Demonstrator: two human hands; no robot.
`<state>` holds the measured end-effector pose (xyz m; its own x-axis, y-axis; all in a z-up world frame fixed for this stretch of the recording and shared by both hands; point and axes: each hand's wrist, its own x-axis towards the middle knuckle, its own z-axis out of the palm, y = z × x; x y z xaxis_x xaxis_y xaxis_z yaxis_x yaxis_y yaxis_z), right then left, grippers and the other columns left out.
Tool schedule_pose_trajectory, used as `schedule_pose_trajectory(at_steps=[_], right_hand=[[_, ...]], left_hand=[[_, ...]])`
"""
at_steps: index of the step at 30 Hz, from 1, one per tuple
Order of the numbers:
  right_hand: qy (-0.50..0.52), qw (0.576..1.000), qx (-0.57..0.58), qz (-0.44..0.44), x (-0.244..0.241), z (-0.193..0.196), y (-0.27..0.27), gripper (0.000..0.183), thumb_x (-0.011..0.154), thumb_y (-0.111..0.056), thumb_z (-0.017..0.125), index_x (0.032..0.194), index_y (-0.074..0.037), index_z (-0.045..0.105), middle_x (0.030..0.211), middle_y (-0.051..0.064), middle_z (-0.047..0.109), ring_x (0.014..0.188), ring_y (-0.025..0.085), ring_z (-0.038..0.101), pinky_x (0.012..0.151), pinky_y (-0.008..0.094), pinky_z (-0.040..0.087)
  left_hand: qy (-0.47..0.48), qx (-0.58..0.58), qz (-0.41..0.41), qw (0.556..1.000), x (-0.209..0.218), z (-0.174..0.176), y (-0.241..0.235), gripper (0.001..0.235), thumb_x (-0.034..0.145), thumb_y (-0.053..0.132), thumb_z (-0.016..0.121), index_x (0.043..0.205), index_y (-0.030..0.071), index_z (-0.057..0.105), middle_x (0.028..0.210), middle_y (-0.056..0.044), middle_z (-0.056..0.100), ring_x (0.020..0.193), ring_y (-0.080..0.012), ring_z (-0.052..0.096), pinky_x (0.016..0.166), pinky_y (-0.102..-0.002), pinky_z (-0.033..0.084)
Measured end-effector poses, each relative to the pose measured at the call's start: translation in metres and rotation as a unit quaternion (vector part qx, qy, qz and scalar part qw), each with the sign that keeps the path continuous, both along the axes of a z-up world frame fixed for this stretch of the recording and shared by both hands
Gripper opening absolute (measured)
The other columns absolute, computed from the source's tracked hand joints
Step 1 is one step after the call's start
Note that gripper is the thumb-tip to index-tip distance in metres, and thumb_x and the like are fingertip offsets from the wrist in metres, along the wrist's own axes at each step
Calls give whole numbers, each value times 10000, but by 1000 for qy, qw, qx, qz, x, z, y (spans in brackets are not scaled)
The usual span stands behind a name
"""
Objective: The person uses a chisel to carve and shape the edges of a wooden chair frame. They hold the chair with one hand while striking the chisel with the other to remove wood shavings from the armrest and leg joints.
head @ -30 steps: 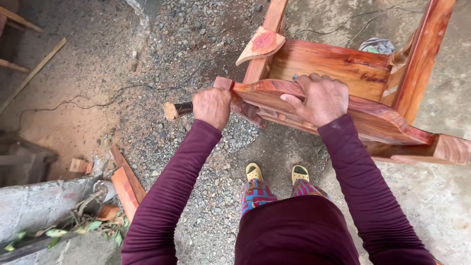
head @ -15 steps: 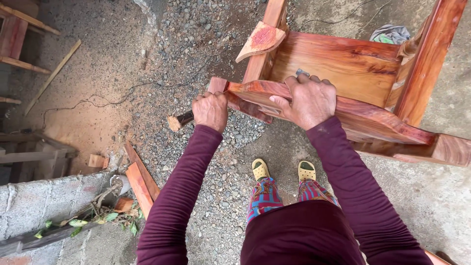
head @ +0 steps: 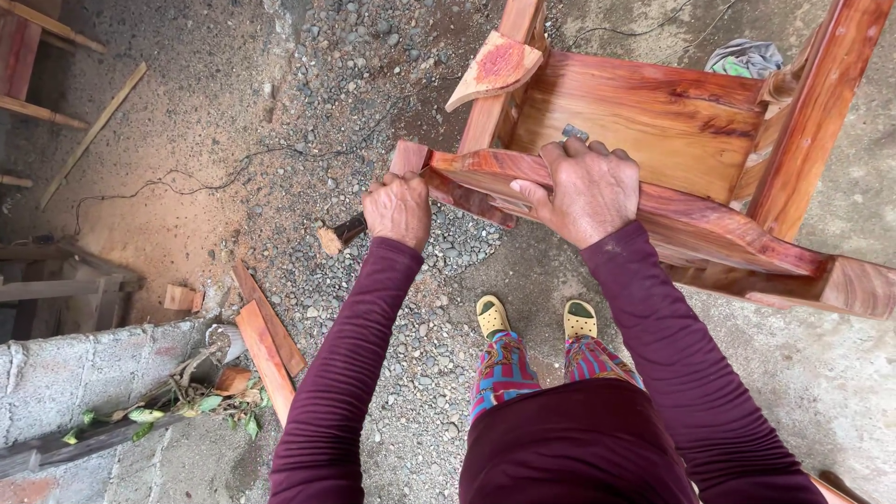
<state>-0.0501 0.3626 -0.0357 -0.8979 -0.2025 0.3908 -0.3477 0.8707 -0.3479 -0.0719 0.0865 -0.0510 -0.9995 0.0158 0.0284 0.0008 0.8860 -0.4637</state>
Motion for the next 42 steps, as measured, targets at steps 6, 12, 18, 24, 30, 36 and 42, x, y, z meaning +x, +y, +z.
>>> schedule_pose_trajectory(at_steps=[6,12,18,24,30,36,42], right_hand=[[23,1000,1,2,0,0,0,454,847,-546,778,939,-105,724,890,102,692,809,290,694,669,466,521],[34,999,-5,5,1,-2,1,452,841,-539,782,956,-105,730,861,96,688,814,287,695,670,459,521],[24,1000,2,4,1,-1,1,466,847,-549,780,967,-101,734,856,101,681,797,287,692,672,458,518],[24,1000,-7,4,1,1,1,453,846,-543,777,973,-110,737,860,89,676,794,290,690,675,460,516],[-10,1000,16,2,2,2,1,485,855,-546,770,1036,-100,708,930,89,679,876,289,683,696,477,510],[-1,998,45,43,4,1,1,794,852,-509,773,1525,-172,519,1152,111,642,1119,325,587,896,546,465],[22,993,110,26,8,-9,-4,961,788,-465,798,1637,-263,394,1482,148,515,1456,401,397,1133,769,160]], left_hand=[[9,-4,-2,1000,8,0,6,200,874,126,658,1036,22,710,914,-141,720,799,-289,720,669,-454,579],[23,12,-18,1000,10,5,5,214,856,121,680,1043,24,719,869,-133,724,770,-283,724,646,-439,580],[50,6,-3,999,5,7,3,160,847,153,679,960,50,728,883,-137,725,766,-295,728,683,-449,585],[29,-20,0,999,2,3,3,154,848,149,684,950,40,726,872,-141,729,750,-281,725,641,-449,590],[23,19,-37,999,13,10,-4,105,808,92,727,901,45,712,794,-119,718,692,-258,709,560,-413,580],[82,104,-45,990,42,29,-37,210,775,-27,670,968,49,700,873,-108,705,664,-207,687,500,-344,546],[60,52,-85,993,53,78,-30,298,836,62,651,1111,163,708,877,-116,668,787,-325,674,712,-586,503]])
